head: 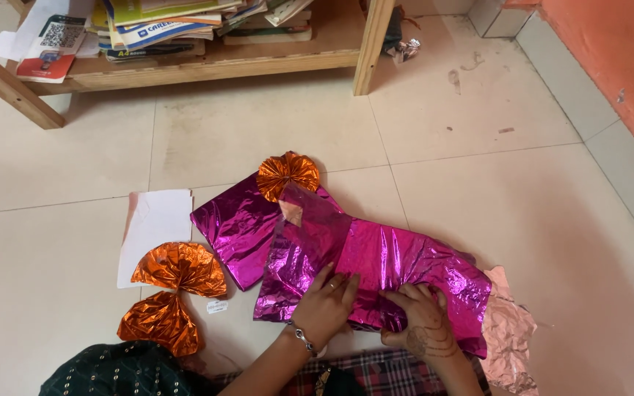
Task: The person wraps a rectangular box with pink metallic wrapping paper, folds the edges, and secures them with tape. They then attach an orange decorative bow to the top of the wrapped gift.
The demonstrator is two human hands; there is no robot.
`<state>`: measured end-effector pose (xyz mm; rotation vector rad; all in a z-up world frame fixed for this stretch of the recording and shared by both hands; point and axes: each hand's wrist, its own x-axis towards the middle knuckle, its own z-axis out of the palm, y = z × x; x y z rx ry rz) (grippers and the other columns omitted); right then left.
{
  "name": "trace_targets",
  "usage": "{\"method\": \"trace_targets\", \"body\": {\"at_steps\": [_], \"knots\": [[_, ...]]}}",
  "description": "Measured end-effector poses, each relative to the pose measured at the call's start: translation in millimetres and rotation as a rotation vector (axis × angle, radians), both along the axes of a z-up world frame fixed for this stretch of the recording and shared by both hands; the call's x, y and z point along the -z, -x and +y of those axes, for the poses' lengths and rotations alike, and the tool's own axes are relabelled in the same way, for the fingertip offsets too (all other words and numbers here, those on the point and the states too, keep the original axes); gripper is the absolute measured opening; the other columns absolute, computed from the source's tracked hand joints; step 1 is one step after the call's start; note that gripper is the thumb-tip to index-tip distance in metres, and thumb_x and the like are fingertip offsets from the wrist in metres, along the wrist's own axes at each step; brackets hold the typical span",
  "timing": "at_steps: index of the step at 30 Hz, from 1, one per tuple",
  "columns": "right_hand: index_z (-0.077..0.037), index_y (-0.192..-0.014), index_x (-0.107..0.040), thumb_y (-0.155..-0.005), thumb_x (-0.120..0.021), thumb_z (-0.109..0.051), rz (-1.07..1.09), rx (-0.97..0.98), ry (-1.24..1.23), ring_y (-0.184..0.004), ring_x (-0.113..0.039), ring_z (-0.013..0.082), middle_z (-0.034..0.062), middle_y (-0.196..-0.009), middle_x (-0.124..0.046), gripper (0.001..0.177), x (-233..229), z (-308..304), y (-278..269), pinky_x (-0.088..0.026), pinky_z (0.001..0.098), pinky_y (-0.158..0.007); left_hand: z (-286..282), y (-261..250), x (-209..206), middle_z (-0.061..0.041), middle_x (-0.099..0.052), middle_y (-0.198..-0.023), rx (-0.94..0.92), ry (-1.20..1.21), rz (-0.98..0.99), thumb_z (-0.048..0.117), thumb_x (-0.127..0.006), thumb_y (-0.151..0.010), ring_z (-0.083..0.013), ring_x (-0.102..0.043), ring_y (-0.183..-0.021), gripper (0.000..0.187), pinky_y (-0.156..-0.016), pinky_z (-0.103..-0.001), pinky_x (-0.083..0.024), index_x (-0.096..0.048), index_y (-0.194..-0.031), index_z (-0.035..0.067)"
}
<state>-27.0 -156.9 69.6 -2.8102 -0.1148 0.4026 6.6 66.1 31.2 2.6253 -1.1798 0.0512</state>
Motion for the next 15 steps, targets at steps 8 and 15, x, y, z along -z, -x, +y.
{"method": "trace_targets", "body": {"at_steps": [8,15], "knots": [[-0.014,-0.146,-0.047,-0.056,-0.09,-0.041,-0.109,-0.018,-0.034,-0.12,-0.054,0.0267,0.0092,-0.128,-0.06,0.103,6,-7,8,-0.027,0.0527,-0.113,7,10,20,-0.019,-0.071,-0.118,-0.008,0.091,-0.19,0.022,-0.074,-0.079,-0.0302,-0.062,-0.124,0.066,-0.121,-0.048,-0.032,-0.055,-0.133,-0.011],[-0.015,-0.156,-0.032,-0.063,-0.091,-0.035,-0.123,-0.068,0.016,-0.121,-0.057,0.0267,0.0114,-0.133,-0.057,0.112,19,-24,20,-0.024,0.0557,-0.116,3,12,32,-0.022,-0.073,-0.113,-0.031,0.138,-0.193,0.017,-0.07,-0.081,-0.0305,-0.066,-0.12,0.056,-0.12,-0.048,-0.033,-0.059,-0.128,-0.011]]}}
